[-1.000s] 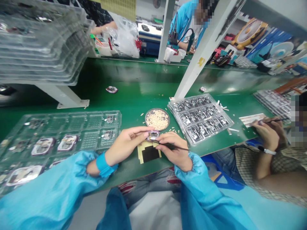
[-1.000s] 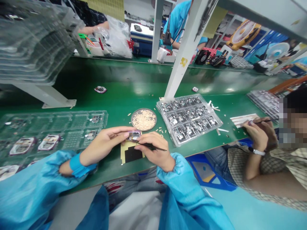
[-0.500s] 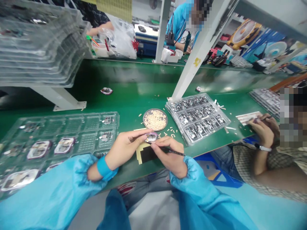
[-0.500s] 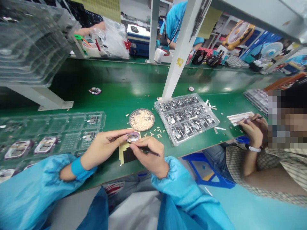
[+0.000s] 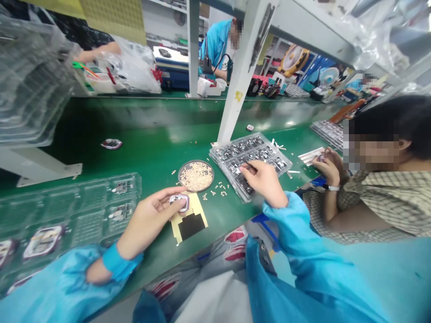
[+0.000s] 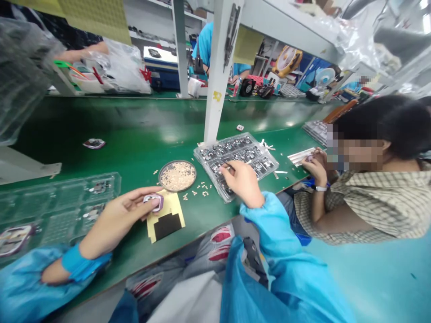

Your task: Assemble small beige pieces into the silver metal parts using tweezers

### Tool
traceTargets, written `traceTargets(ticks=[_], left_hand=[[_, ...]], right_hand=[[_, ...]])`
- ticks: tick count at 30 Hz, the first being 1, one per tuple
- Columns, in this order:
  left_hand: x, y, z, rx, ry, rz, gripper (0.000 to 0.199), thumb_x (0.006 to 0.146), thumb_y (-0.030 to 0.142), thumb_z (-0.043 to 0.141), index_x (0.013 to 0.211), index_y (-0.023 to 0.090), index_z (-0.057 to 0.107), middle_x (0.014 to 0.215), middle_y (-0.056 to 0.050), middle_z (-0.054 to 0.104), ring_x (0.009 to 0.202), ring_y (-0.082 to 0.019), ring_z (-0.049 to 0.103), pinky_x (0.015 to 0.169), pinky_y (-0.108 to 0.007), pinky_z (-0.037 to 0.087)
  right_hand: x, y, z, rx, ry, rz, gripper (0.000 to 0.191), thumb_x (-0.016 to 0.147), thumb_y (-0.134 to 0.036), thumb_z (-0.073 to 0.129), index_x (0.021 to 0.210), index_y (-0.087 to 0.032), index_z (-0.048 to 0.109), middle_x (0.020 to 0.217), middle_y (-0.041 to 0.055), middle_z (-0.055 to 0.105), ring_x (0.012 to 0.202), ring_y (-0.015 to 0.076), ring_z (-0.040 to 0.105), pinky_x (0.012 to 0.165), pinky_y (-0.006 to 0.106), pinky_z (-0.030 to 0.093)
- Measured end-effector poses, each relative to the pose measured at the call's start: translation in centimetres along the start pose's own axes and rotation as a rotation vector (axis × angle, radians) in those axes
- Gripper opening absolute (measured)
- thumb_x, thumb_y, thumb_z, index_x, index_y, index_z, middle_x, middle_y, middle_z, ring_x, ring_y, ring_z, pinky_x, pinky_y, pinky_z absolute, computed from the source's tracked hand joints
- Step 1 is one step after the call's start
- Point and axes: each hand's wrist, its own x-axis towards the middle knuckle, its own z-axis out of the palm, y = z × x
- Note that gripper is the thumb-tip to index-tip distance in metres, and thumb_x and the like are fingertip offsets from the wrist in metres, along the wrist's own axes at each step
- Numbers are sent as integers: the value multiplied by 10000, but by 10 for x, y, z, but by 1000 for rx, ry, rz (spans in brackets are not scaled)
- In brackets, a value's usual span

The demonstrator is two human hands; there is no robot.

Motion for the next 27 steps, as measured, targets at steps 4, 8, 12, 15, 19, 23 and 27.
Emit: traceTargets(ticks=[4, 8, 12, 15, 19, 23, 27], left_hand=[[0, -2, 0, 93, -18, -32, 442, 816, 479, 780, 1113, 163, 687, 788, -34, 730, 623, -145, 667, 558, -200, 507], [-2, -2, -1, 99, -76, -26, 402, 839, 464, 760, 1089, 159, 683, 766, -35, 724, 586, -134, 651, 528, -198, 471], [-3, 0, 0, 82, -90, -43, 403, 814, 462, 780, 1052, 150, 688, 855, -63, 738, 582, -135, 653, 544, -215, 487], [-3, 1, 1, 74, -110, -57, 423, 793, 476, 792, 1037, 143, 697, 874, -72, 736, 575, -137, 655, 559, -225, 505], [-3, 1, 2, 45, -136, -50, 419, 793, 497, 780, 1017, 147, 724, 880, -82, 739, 579, -148, 656, 558, -241, 525], [-3, 5, 5, -2, -129, -60, 399, 823, 510, 740, 995, 150, 742, 848, -79, 729, 571, -154, 640, 538, -252, 534], [-5, 7, 8, -32, -160, -39, 397, 849, 505, 718, 1038, 156, 713, 830, -55, 710, 578, -144, 630, 528, -234, 525]], right_hand=[[36, 8, 16, -144, -168, -34, 231, 875, -416, 677, 900, -196, 741, 850, 54, 720, 705, 188, 611, 662, 288, 405], [48, 4, 21, -143, -294, 1, 199, 788, -357, 747, 875, -179, 729, 818, 48, 701, 699, 177, 608, 650, 272, 393], [48, 7, 16, -29, -288, 20, 192, 743, -318, 761, 845, -169, 696, 864, 33, 695, 751, 165, 601, 680, 262, 399], [50, 12, 13, 91, -244, 46, 213, 770, -361, 736, 813, -163, 670, 813, 13, 688, 712, 149, 571, 672, 262, 400], [54, 9, 11, 348, -131, 99, 258, 821, -401, 696, 812, -150, 639, 740, 6, 671, 680, 142, 584, 654, 261, 425], [38, -19, 13, 608, -199, 72, 230, 843, -370, 700, 903, -148, 694, 870, 34, 737, 785, 164, 669, 743, 285, 513], [3, -57, 27, 748, -348, -23, 268, 867, -326, 703, 1088, -179, 737, 1066, 55, 752, 955, 183, 700, 888, 323, 550]])
